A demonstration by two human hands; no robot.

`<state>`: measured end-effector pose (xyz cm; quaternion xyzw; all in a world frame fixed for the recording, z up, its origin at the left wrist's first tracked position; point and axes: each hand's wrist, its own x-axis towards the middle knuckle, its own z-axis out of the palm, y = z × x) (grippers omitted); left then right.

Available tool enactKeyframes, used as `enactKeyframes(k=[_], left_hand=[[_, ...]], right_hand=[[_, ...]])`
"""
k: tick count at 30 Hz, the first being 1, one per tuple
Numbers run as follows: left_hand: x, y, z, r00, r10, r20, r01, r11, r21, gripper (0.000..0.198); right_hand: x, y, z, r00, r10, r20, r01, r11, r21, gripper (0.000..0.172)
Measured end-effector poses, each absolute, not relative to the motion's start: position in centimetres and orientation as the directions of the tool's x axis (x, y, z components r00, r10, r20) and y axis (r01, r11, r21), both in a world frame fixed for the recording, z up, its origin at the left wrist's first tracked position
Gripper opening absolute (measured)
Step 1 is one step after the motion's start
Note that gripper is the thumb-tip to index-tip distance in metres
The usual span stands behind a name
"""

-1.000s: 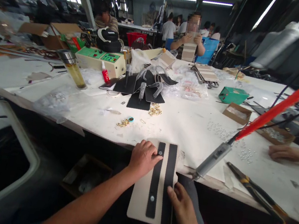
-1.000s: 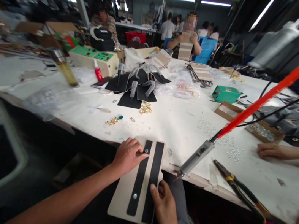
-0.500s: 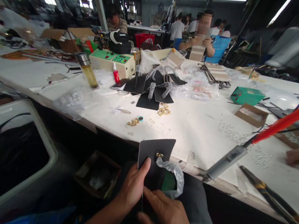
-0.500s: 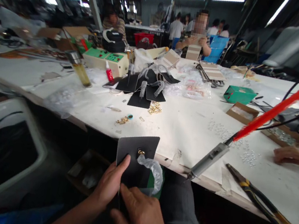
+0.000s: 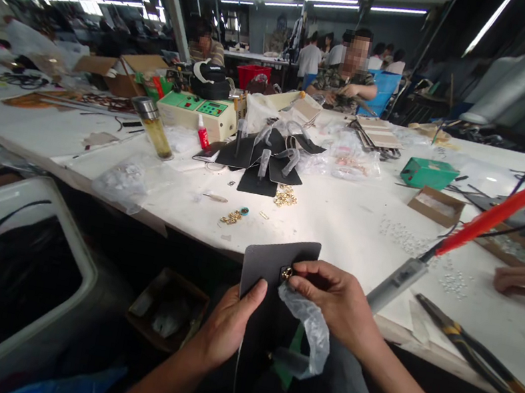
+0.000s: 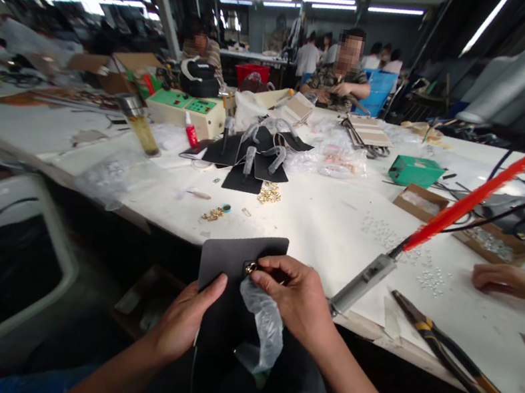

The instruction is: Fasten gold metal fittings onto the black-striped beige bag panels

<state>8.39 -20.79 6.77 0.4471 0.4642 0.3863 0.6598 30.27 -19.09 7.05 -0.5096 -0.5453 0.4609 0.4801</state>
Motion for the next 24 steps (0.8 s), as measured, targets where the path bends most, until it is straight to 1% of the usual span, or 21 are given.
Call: enactKeyframes(k=[2,4,8,10,13,15,17,20,24], left_hand=[[8.4,-20.7,7.0,0.267,0.927,-0.262,-0.064,0.289,0.955,0.056],[8.4,-20.8,7.1,0.261,0.93,-0.259,-0.05,0.281,0.958,0.057],[8.6,-20.9,7.0,0.283,0.922,-0.263,-0.076,0.295,0.952,0.058],[8.7,-20.9,7.0,0.294,0.917,-0.269,-0.104,0.311,0.945,0.058],[8.8,-21.0,7.0,0.302,0.917,-0.262,-0.127,0.311,0.942,0.058],[8.7,-20.9,7.1,0.318,0.913,-0.257,-0.126,0.309,0.943,0.056],[8.6,-20.8,7.3,0.345,0.904,-0.253,-0.114,0.308,0.945,0.055],[8.3,-20.4,7.7,0.385,0.89,-0.244,-0.06,0.287,0.956,0.054],[7.9,-20.0,8.5,0.4,0.881,-0.253,0.064,0.248,0.967,0.054]], right_hand=[[29.6,-19.5,6.9,0.004,0.993,0.117,0.128,0.115,-0.985,0.031],[29.0,-20.0,7.1,0.029,0.989,0.144,0.141,0.138,-0.98,0.026],[28.7,-20.5,7.2,0.028,0.985,0.169,0.138,0.164,-0.977,0.024],[28.7,-20.7,6.9,0.028,0.966,0.258,0.168,0.249,-0.954,0.018],[28.8,-20.7,6.3,0.019,0.907,0.421,0.235,0.406,-0.883,0.007],[29.1,-20.6,6.1,-0.016,0.88,0.474,0.277,0.46,-0.844,0.01],[29.4,-20.5,6.3,-0.066,0.87,0.488,0.303,0.484,-0.821,0.013],[30.1,-20.3,6.8,-0.173,0.858,0.483,0.311,0.513,-0.8,0.015],[31.2,-20.2,8.1,-0.345,0.828,0.442,0.348,0.55,-0.759,0.02]])
